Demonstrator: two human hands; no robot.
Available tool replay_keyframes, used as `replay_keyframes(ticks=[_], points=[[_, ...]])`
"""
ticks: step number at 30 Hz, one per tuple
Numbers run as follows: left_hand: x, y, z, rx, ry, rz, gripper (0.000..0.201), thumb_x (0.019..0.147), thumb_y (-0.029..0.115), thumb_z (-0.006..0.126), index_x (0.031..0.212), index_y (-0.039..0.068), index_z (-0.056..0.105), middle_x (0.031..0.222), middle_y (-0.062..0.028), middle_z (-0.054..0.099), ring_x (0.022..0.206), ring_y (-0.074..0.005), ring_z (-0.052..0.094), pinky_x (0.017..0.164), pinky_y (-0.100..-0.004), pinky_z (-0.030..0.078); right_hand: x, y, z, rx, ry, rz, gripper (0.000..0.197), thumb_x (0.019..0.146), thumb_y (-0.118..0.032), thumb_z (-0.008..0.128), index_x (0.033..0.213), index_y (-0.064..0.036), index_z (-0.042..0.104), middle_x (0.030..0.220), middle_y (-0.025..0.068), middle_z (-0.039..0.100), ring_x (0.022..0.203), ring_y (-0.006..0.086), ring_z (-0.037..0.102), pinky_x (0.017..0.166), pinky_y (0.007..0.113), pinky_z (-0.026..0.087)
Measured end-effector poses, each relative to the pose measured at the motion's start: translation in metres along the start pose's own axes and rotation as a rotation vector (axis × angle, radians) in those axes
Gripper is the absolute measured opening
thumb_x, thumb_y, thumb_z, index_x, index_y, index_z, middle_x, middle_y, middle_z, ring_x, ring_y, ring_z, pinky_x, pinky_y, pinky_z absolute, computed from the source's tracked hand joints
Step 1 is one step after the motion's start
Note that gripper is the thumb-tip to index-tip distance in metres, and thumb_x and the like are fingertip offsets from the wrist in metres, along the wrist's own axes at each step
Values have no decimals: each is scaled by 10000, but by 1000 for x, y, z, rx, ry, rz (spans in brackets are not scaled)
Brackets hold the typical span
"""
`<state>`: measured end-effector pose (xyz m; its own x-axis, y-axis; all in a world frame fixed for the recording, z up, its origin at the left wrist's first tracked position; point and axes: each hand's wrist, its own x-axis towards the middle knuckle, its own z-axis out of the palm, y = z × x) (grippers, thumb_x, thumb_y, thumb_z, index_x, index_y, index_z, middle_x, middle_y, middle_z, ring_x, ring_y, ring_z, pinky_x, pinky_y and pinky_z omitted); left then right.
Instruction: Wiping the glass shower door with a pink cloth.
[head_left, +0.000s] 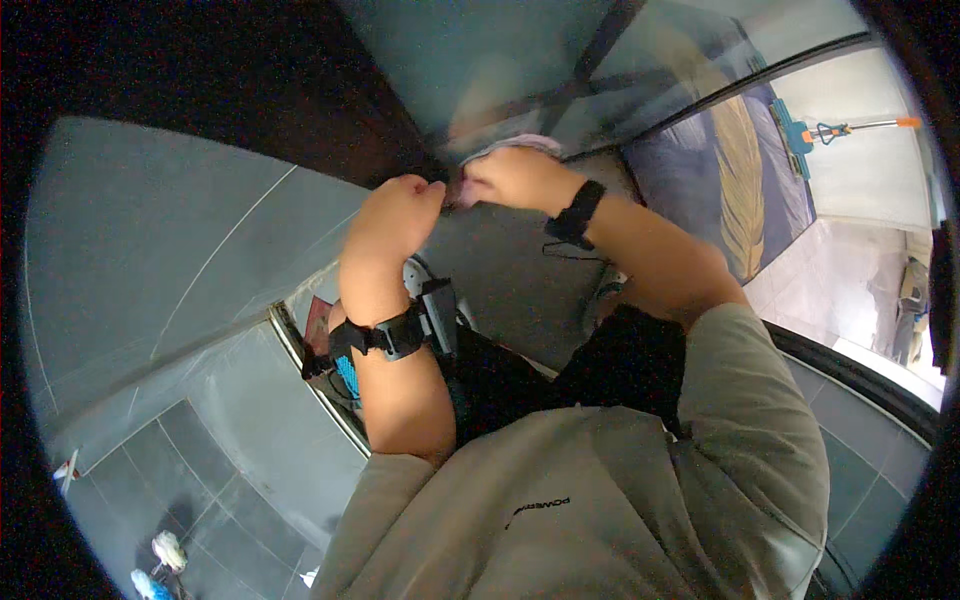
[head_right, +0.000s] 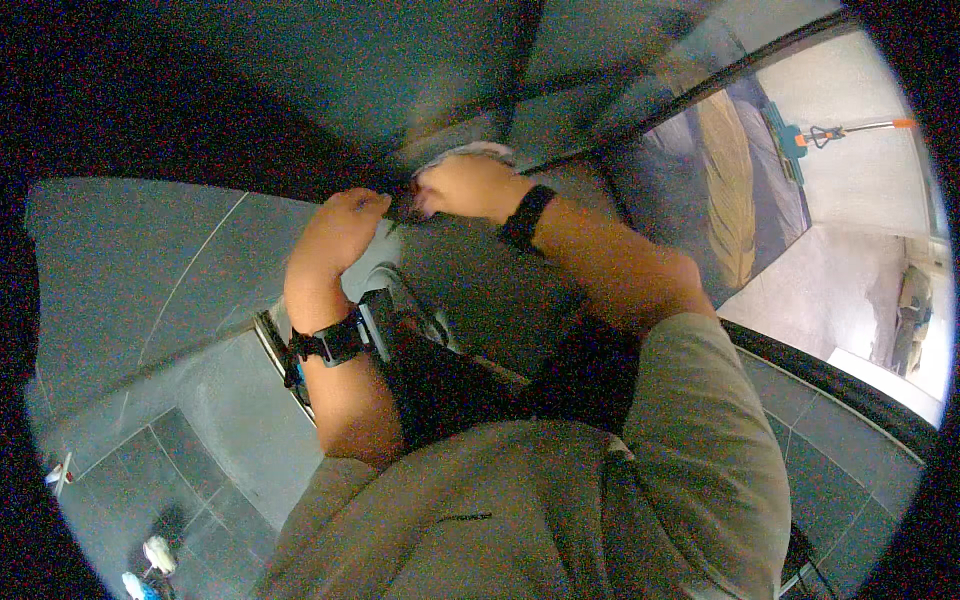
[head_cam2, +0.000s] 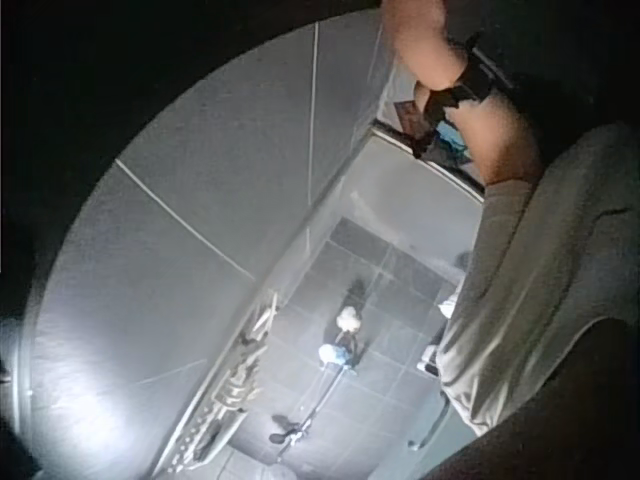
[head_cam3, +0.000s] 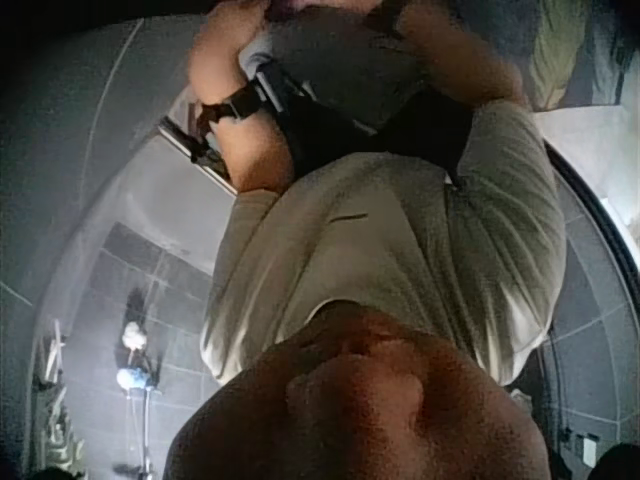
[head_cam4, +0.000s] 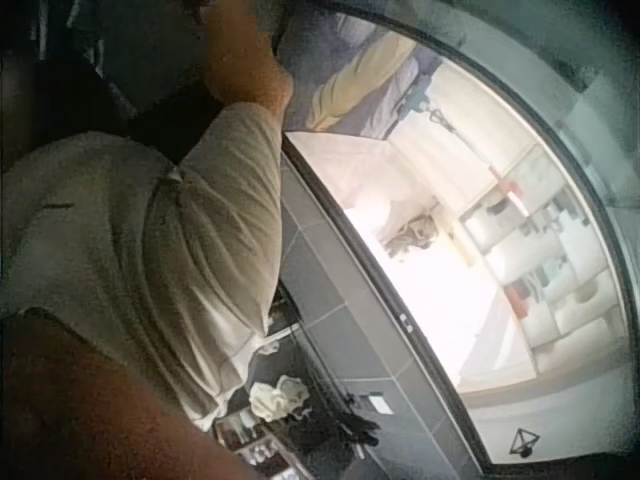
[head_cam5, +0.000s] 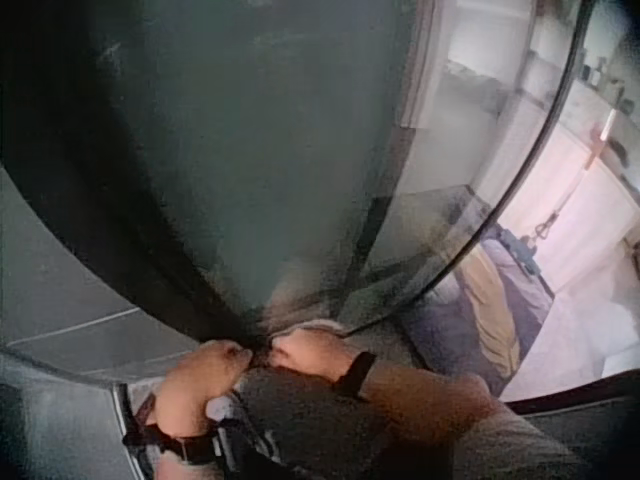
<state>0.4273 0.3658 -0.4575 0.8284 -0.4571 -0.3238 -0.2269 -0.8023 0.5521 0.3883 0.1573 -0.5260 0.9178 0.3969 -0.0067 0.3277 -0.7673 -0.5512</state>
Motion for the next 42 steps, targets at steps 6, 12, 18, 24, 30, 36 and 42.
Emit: replay_keyframes(ticks=[6, 12, 18, 24, 30, 36, 42], points=[[-12, 3, -14, -28, -25, -71, 413, 869, 369, 509, 927, 4, 696, 954, -263, 651, 966, -446, 610, 841, -470, 486, -38, 104, -6, 123, -274, 96, 203, 866, -251, 601, 962, -80, 651, 930, 136, 664, 899, 331, 635, 793, 413, 500], [-5, -8, -6, 17, -33, -43, 452, 913, 398, 528, 944, -26, 683, 984, -257, 663, 958, -445, 619, 832, -462, 498, -137, 244, -45, -419, -157, 688, 355, 907, -344, 551, 1184, -130, 611, 997, 126, 694, 991, 325, 639, 920, 410, 475], [-3, 7, -3, -25, 1, -77, 425, 882, 390, 506, 926, 24, 716, 998, -241, 668, 1003, -425, 617, 879, -474, 491, -165, 256, -70, -461, 23, 776, 353, 886, -386, 574, 1128, -134, 630, 975, 135, 704, 988, 327, 645, 853, 450, 485], [-8, 2, -8, 11, -9, -74, 417, 884, 383, 516, 938, 20, 716, 973, -233, 673, 932, -442, 624, 836, -471, 504, -91, 149, -39, -621, -156, 261, 229, 882, -286, 613, 1034, -124, 668, 1002, 89, 712, 929, 312, 657, 777, 428, 516], [8, -11, 42, -512, 99, 225, 269, 868, 243, 611, 927, -7, 693, 820, -152, 695, 726, -248, 655, 698, -351, 511, -85, 154, -8, -358, -7, 94, 193, 842, -228, 662, 889, -46, 705, 889, 106, 706, 822, 264, 665, 707, 366, 509], [1, -20, 81, -990, -83, -55, 133, 918, 123, 569, 931, 1, 621, 767, -28, 617, 647, -106, 564, 600, -253, 474, -79, 104, -32, 195, 89, 285, 201, 859, -179, 636, 882, 18, 663, 751, 119, 658, 693, 161, 605, 659, 312, 482], [-18, -6, 116, -977, -294, -235, 138, 926, 186, 619, 971, 57, 641, 734, -19, 606, 642, -124, 579, 636, -282, 524, -87, 87, -31, 351, 272, 381, 184, 848, -175, 629, 877, 2, 671, 762, 108, 666, 702, 173, 620, 646, 337, 492]])
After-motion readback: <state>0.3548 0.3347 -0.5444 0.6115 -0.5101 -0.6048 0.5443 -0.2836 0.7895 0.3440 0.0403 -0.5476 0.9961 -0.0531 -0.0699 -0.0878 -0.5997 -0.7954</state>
